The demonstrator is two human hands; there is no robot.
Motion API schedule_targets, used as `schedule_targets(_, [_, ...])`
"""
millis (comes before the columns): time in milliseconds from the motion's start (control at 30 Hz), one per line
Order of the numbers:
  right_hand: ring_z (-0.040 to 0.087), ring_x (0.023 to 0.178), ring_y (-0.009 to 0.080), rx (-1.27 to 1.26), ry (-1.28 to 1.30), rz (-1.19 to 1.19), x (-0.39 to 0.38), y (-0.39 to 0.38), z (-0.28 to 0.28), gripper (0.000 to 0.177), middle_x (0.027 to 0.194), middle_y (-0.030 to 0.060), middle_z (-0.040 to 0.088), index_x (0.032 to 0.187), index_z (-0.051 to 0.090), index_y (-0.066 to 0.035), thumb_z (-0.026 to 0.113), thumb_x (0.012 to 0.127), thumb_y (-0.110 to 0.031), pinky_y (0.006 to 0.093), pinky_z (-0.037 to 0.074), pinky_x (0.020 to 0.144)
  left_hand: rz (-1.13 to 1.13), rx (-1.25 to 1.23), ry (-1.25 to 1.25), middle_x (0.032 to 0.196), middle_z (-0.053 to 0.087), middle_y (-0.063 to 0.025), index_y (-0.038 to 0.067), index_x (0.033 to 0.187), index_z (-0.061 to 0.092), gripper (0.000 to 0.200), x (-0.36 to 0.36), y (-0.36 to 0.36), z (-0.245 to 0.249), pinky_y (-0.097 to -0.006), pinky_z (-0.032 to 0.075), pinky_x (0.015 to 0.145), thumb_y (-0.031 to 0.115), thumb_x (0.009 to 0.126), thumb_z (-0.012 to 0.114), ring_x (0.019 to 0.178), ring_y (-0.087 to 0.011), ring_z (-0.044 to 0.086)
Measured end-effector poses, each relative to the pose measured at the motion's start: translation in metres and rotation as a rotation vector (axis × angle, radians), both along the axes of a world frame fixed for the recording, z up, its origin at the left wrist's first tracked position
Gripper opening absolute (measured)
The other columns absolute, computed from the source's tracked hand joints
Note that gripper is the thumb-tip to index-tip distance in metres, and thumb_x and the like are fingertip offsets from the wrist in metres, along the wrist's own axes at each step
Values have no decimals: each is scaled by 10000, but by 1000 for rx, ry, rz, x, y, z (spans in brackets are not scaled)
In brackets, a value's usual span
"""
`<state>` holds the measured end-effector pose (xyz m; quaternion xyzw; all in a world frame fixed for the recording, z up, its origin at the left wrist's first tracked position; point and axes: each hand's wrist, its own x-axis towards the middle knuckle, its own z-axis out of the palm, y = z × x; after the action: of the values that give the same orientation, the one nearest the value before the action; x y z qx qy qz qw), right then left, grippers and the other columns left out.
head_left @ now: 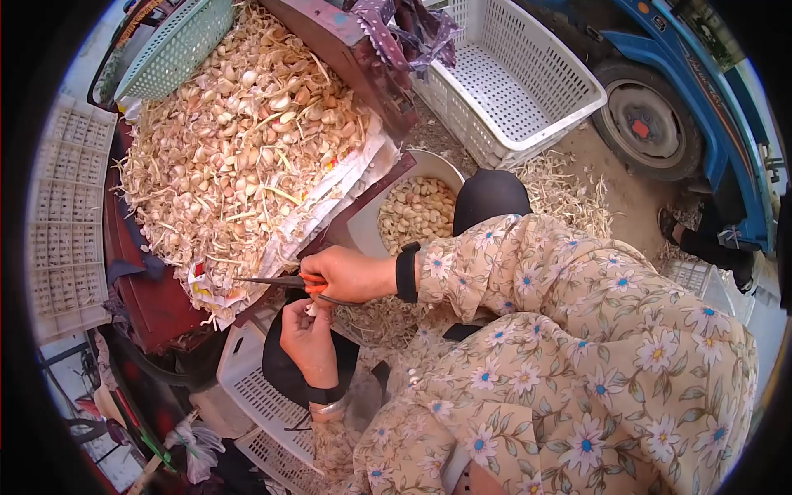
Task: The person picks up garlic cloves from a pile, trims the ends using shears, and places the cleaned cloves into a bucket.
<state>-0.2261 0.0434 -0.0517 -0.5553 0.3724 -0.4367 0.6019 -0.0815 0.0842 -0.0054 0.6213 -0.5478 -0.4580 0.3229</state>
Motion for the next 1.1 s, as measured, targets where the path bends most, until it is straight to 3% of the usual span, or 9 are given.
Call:
schedule_targets(67, [518, 614, 154, 45, -127, 29, -1, 4, 5, 199, 638, 90, 548, 704, 455, -6, 641, 708, -78, 302, 424, 572, 8, -14, 74, 777, 595, -72, -9, 910, 500, 133, -1, 5, 5, -208, 470, 579, 36, 828, 595, 667, -101, 573])
schedule_targets(267, [517, 626, 108, -18, -111, 19, 1, 7, 6, 188, 621, 50, 529, 750, 499, 0, 655, 739, -104, 282, 418, 548, -33, -71, 181, 754, 588, -81, 40, 904, 476, 137, 3, 8, 5, -164, 372, 428, 106, 855, 586, 549, -74, 509])
schedule_targets(367, [483, 599, 89, 260, -326, 131, -13, 6, 23, 269, 612, 29, 516, 775, 522, -2, 696, 759, -206, 271, 408, 527, -14, -110, 220, 706, 566, -62, 44, 931, 470, 134, 10, 5, 6, -153, 350, 436, 78, 857, 577, 516, -63, 474])
schedule_targets(400, [472, 579, 86, 250, -246, 123, -18, 3, 23, 362, 603, 11, 502, 788, 536, -9, 708, 758, -326, 264, 399, 511, 35, -135, 253, 701, 568, -58, 51, 937, 475, 140, 12, 2, 6, -150, 333, 436, 96, 858, 581, 512, -57, 454])
schedule_targets(433, [472, 560, 106, 18, -32, 8, -20, 1, 21, 428, 597, 27, 493, 781, 535, -16, 706, 738, -407, 267, 397, 503, 140, -157, 288, 709, 568, -56, 50, 953, 474, 146, 12, -1, 14, -158, 331, 428, 122, 869, 569, 521, -61, 455])
schedule_targets(567, [573, 662, 264, -193, 314, 32, -20, 15, 20, 512, 746, 93, 567, 824, 539, -25, 688, 694, -498, 339, 436, 576, 270, -244, 334, 749, 562, -61, 53, 993, 468, 156, 16, -8, 24, -167, 321, 419, 164, 898, 524, 529, -69, 462])
schedule_targets(600, [585, 741, 311, -135, 340, 80, -20, 18, 22, 525, 821, 97, 587, 859, 548, -31, 679, 686, -508, 370, 449, 621, 279, -250, 336, 757, 560, -63, 54, 1000, 466, 159, 15, -8, 25, -167, 319, 417, 172, 904, 514, 531, -70, 463])
schedule_targets(800, [601, 781, 325, -136, 407, 32, -15, 24, 19, 572, 807, 133, 617, 865, 589, -6, 659, 679, -542, 395, 463, 680, 280, -287, 276, 746, 565, -55, 51, 972, 463, 156, -2, 0, 27, -157, 307, 403, 202, 931, 459, 529, -46, 452])
schedule_targets(1100, [570, 584, 301, -83, 317, 177, -6, 24, 9, 531, 585, 139, 548, 697, 551, 0, 632, 741, -523, 367, 421, 528, 195, -346, 307, 760, 559, -70, 68, 951, 448, 120, 9, -1, 17, -153, 316, 409, 185, 928, 457, 537, -55, 456])
